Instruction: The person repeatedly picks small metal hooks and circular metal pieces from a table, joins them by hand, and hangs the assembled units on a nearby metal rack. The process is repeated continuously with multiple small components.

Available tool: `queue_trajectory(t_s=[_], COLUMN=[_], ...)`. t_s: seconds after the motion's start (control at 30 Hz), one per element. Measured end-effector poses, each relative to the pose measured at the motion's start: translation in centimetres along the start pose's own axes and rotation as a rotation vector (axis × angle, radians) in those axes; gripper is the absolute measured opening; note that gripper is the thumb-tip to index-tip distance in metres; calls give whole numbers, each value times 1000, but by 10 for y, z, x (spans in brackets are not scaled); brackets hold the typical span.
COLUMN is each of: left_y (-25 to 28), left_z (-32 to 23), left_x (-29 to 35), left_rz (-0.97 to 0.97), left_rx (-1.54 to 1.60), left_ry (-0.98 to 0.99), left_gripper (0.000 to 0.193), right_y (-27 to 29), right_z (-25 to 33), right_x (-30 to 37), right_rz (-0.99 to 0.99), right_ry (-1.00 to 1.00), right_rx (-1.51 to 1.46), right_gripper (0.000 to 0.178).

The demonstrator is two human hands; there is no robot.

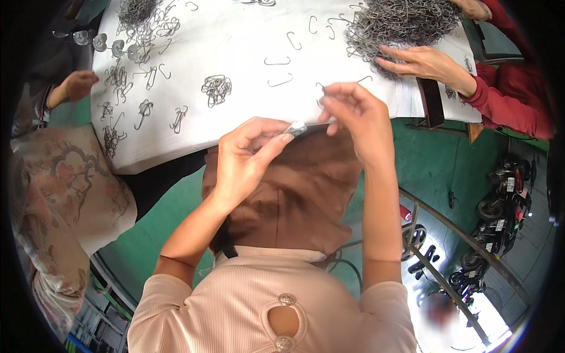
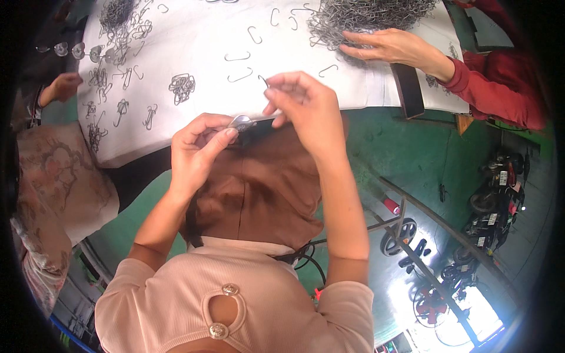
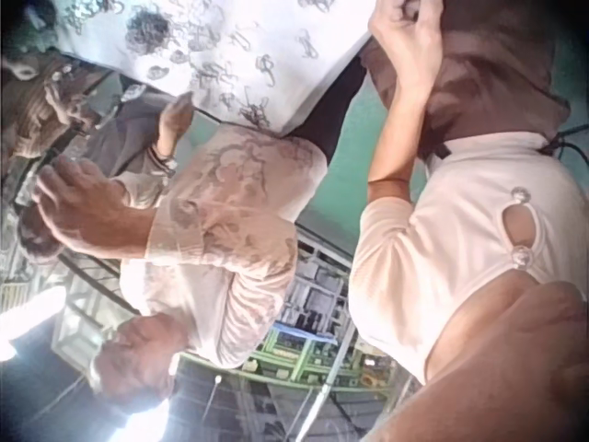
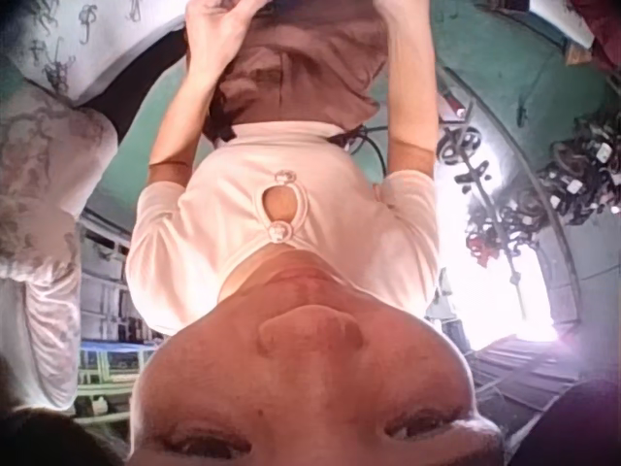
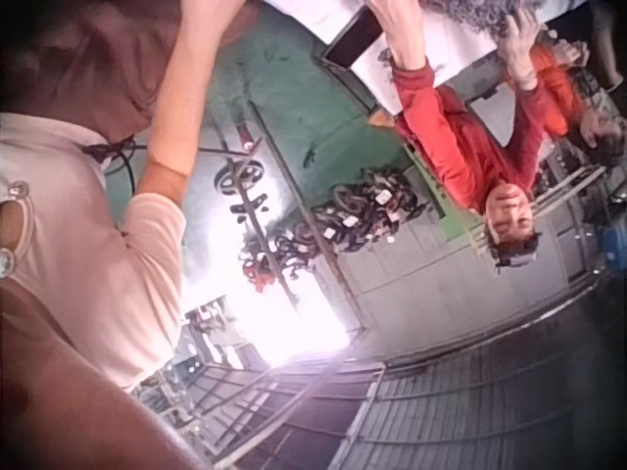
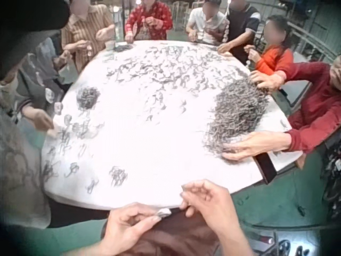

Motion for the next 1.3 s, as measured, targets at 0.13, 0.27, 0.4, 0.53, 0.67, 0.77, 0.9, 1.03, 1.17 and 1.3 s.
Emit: queue_trajectory(t_s=[0.13,0.27,0.4,0.53,0.67,0.77,0.9,1.03,1.17,1.3], left_y=[1,-1,-2,-5,1,27,39,23,31,43], left_z=[1,-1,-2,-1,-6,-19,-27,-11,-18,-22], left_x=[-2,-2,-1,1,-18,-86,-192,-250,-267,-220], left_rz=[-24,-14,-21,2,48,-99,-283,-342,-277,-113], left_rx=[38,71,46,-66,-107,-521,-906,-1362,-1332,-715], left_ry=[-6,-9,-31,-74,-161,-377,-684,-624,-510,-375], left_gripper=[11,10,11,12,15,20,24,32,29,30], right_y=[-15,-20,-27,-34,-35,-38,-38,-36,-35,-34], right_z=[-3,-15,-23,-13,-12,-13,-10,-11,-19,-24], right_x=[35,45,45,46,56,59,60,62,63,60], right_rz=[8,-64,-133,-215,-271,-271,-248,-241,-218,-191], right_ry=[-54,-80,57,266,432,505,553,547,521,526], right_rx=[-204,-250,-147,1,151,146,162,198,198,188], right_gripper=[16,10,7,7,9,10,10,9,9,10])
Point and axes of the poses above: each hand's wrist, its own x-axis away from the middle knuckle, its own y-axis out of the back of the hand, z = x × y, the point moved 5 cm from there along -x, towards the middle knuckle, and after that the axes turned 4 degrees about -x, right-handed, at the moved point
